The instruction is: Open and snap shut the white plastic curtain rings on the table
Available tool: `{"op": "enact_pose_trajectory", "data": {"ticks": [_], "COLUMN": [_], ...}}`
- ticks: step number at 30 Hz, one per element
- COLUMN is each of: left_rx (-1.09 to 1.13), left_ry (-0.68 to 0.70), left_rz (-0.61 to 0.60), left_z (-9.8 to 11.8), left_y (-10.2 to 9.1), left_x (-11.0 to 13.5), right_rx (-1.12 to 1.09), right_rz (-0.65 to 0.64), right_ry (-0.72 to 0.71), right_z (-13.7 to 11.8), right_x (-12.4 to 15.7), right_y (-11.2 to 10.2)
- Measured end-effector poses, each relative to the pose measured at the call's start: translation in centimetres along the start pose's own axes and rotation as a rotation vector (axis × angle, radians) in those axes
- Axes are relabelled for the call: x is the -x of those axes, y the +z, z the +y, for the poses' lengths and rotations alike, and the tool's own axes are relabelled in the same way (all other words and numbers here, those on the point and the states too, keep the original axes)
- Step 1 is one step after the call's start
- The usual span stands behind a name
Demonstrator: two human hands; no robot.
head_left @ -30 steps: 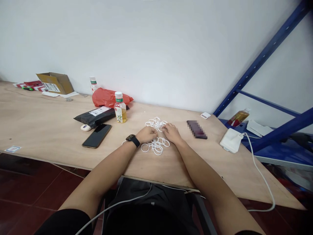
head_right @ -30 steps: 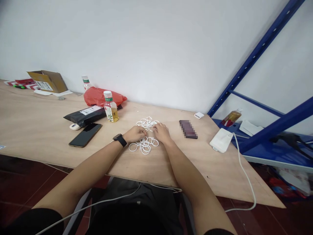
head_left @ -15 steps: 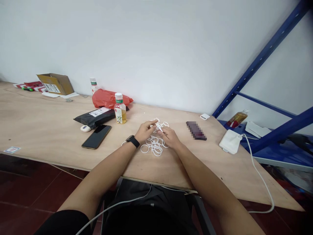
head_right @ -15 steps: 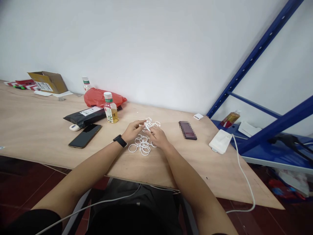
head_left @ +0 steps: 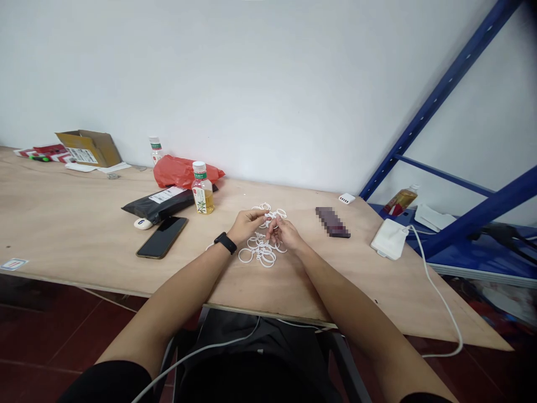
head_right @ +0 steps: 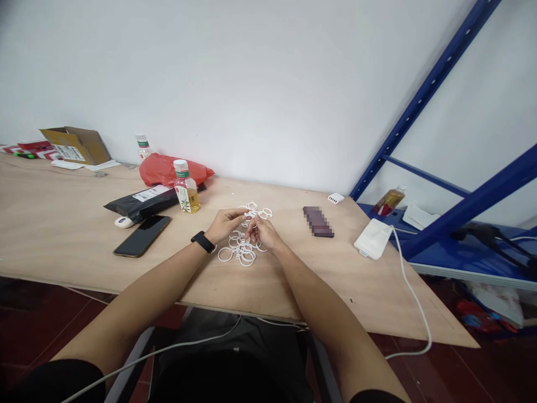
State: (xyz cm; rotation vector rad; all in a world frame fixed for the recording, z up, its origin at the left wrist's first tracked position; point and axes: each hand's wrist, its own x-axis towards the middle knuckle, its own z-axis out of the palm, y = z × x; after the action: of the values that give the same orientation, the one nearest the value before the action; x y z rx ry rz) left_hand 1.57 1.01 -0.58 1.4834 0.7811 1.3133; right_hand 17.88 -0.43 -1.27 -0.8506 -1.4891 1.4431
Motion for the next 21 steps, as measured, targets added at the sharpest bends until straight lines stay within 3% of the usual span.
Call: {"op": "enact_pose_trajectory", "data": {"ticks": [6, 12, 15, 17, 19, 21], "left_rx": [-0.033, -0.073, -0.187, -0.314, -0.463, -0.621], "left_ry": [-0.069, -0.075, -0.037, -0.012, -0.016, -0.032], "left_rz": [0.102, 0.113, 0.094, 0.028, -0.096, -0.230], "left_z": [0.2, 0.3, 0.2, 0.1, 0.0, -0.1], "left_y": [0.3, 0.5, 0.2, -0.2, -0.5, -0.6], "left_x": [0.0, 0.0, 0.1, 0.2, 0.4, 0.6], "right_rx": [0.056, 0.062, 0.118, 0.227, 0.435, 0.742], "right_rz": [-0.076, -0.121, -0.019, 0.126, 0.293, 0.372], "right_ry": [0.026, 0.023, -0.002, -0.073, -0.155, -0.163], "right_z": [0.3, 0.8, 0.7, 0.6, 0.8, 1.1], "right_x": [-0.1, -0.3, -0.5, -0.5, -0.6, -0.6], "right_y": [0.3, 0.8, -0.1, -1.6, -3.6, -5.6]}}
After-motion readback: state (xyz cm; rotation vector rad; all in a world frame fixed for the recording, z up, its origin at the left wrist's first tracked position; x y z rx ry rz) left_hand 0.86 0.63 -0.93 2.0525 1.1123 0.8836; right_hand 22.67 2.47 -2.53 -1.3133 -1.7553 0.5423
